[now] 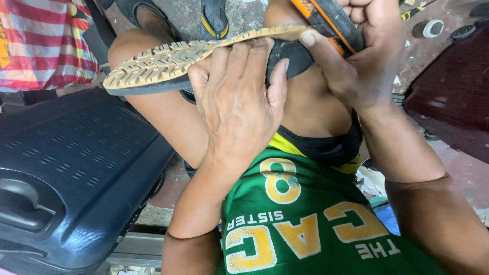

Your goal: The person cleans the sole of a flip-flop with a cloth and liquid, then uses a utility knife to scrape and trim the sole's edge. The person handles the sandal repeatedly while seated on the floor.

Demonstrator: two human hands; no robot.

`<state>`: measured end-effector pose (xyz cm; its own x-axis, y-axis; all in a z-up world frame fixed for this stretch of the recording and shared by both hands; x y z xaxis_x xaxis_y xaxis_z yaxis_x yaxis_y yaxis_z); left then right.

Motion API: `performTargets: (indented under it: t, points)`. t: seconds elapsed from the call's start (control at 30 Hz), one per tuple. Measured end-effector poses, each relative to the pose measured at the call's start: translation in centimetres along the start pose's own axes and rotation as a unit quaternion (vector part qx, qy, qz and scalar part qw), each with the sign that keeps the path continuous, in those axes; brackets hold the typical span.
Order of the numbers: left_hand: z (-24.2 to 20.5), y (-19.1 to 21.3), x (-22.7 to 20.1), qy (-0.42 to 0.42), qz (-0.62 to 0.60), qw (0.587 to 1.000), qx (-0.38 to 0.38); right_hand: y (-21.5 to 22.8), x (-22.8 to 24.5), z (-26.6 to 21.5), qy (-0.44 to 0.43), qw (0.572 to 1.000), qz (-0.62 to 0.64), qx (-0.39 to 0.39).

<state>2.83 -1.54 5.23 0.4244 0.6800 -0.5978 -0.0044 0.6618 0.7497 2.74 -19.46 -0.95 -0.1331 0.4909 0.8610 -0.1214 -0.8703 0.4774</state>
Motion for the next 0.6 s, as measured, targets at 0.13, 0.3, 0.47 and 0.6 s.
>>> performTargets:
  t: [0.13, 0.3, 0.47, 0.6]
  points:
    - [0.3, 0.2, 0.2, -0.016, -0.016, 1.0, 0.017, 3.1, 0.4, -1.0, 0.04, 0.989, -0.143, -0.001]
    - [0.8, 0.6, 0.4, -0.032, -0.029, 0.998, 0.036, 6.7, 2.2, -1.5, 0.151, 0.964, -0.195, 0.102]
    - [1.0, 0.8, 0.4, -0.045, -0.033, 0.998, 0.041, 5.7, 5.7, -1.1, 0.269, 0.889, -0.315, 0.197]
    - [1.1, 0.5, 0.3, -0.055, -0.029, 0.997, 0.054, 4.6, 6.1, 0.4, 0.269, 0.875, -0.316, 0.25]
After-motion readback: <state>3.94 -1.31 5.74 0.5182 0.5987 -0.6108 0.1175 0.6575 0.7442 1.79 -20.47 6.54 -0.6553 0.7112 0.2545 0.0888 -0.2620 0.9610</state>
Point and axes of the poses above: each hand's wrist, its own z-axis towards the middle knuckle, its own y-axis out of the back of the hand, x = y × z, the point moved 10 cm from there along z, towards the middle knuckle, and after that the axes turned 10 degrees about -z, right-handed, at the moved point
